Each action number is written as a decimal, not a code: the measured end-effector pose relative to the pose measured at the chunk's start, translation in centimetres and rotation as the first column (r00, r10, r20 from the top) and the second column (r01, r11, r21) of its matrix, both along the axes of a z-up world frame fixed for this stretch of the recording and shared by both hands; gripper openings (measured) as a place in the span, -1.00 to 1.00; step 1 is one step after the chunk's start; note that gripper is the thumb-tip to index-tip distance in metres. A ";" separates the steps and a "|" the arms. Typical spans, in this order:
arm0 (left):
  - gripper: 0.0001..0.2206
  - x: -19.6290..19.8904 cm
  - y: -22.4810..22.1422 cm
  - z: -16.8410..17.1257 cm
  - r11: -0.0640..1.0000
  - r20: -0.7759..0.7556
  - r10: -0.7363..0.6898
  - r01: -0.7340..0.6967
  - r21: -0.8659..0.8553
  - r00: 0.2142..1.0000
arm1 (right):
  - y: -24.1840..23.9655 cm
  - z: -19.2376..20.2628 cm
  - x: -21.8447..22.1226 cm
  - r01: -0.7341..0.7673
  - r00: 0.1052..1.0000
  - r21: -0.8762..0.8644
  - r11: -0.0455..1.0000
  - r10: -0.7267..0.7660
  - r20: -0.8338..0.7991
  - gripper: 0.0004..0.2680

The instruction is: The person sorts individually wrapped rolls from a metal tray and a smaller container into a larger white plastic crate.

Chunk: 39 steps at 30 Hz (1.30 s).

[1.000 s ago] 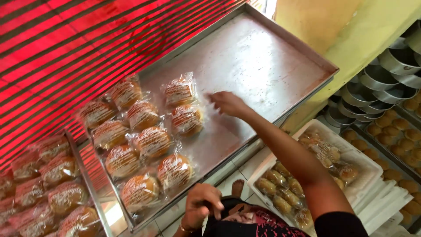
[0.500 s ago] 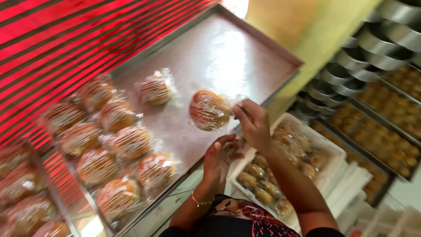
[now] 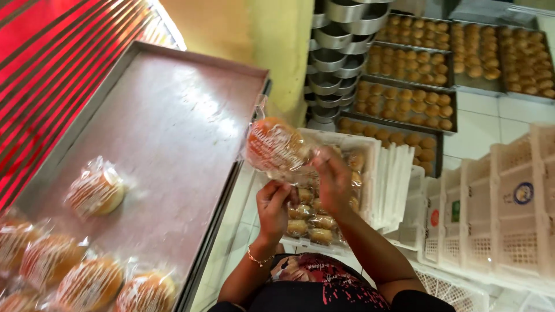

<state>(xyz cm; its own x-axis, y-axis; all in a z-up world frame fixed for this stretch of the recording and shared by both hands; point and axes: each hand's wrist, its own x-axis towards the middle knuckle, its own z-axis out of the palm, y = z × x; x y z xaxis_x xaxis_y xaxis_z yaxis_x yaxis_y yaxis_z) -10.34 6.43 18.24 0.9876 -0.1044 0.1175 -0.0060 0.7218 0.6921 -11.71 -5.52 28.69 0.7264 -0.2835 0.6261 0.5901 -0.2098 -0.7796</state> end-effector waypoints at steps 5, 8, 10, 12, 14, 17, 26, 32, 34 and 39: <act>-0.80 -0.4 -0.2 0.2 0.975 0.172 -0.111 0.074 0.209 0.979 | -2.1 -0.7 0.6 0.023 0.996 0.350 0.936 0.007 -0.084 -0.84; -0.81 -1.1 -1.3 0.7 0.983 0.004 -0.132 0.131 0.133 0.991 | -1.3 -0.1 0.0 0.058 0.996 0.228 0.972 -0.041 -0.080 -0.80; -0.81 -1.1 -1.5 1.9 0.985 -0.084 -0.145 0.152 0.085 0.986 | -1.7 -2.0 0.2 0.086 0.996 0.159 0.984 -0.079 -0.052 -0.79; -0.80 -1.0 -1.5 2.3 0.986 -0.172 -0.157 0.165 0.034 0.973 | -1.7 -3.6 0.4 0.113 0.994 0.089 0.990 -0.111 -0.022 -0.79; -0.88 -0.8 -1.5 1.9 0.963 -0.314 -0.256 0.212 -0.167 0.914 | -1.6 -4.8 0.7 0.141 0.990 0.030 0.990 -0.142 0.025 -0.80; -0.88 -0.5 -1.4 2.0 0.943 -0.429 -0.284 0.168 -0.288 0.858 | 1.0 -1.2 -0.3 0.160 0.986 0.022 0.987 -0.161 0.051 -0.80; -0.87 0.4 -0.9 1.9 0.894 -0.424 -0.369 0.190 -0.406 0.827 | 0.5 -4.0 -0.1 0.168 0.985 0.048 0.985 -0.170 0.044 -0.81; -0.59 0.3 -1.5 1.6 0.861 -0.237 -0.388 0.259 -0.437 0.891 | -0.7 -5.0 0.4 0.146 0.987 0.059 0.988 -0.150 0.061 -0.79; -0.70 0.6 -1.0 0.3 0.877 -0.295 -0.382 0.242 -0.416 0.876 | -0.8 -5.4 0.2 0.156 0.985 0.039 0.987 -0.158 0.072 -0.80; -0.84 0.8 0.6 -2.0 0.853 -0.406 -0.509 0.382 -0.356 0.759 | -3.7 -9.7 0.5 0.112 0.990 0.143 0.983 -0.123 0.064 -0.82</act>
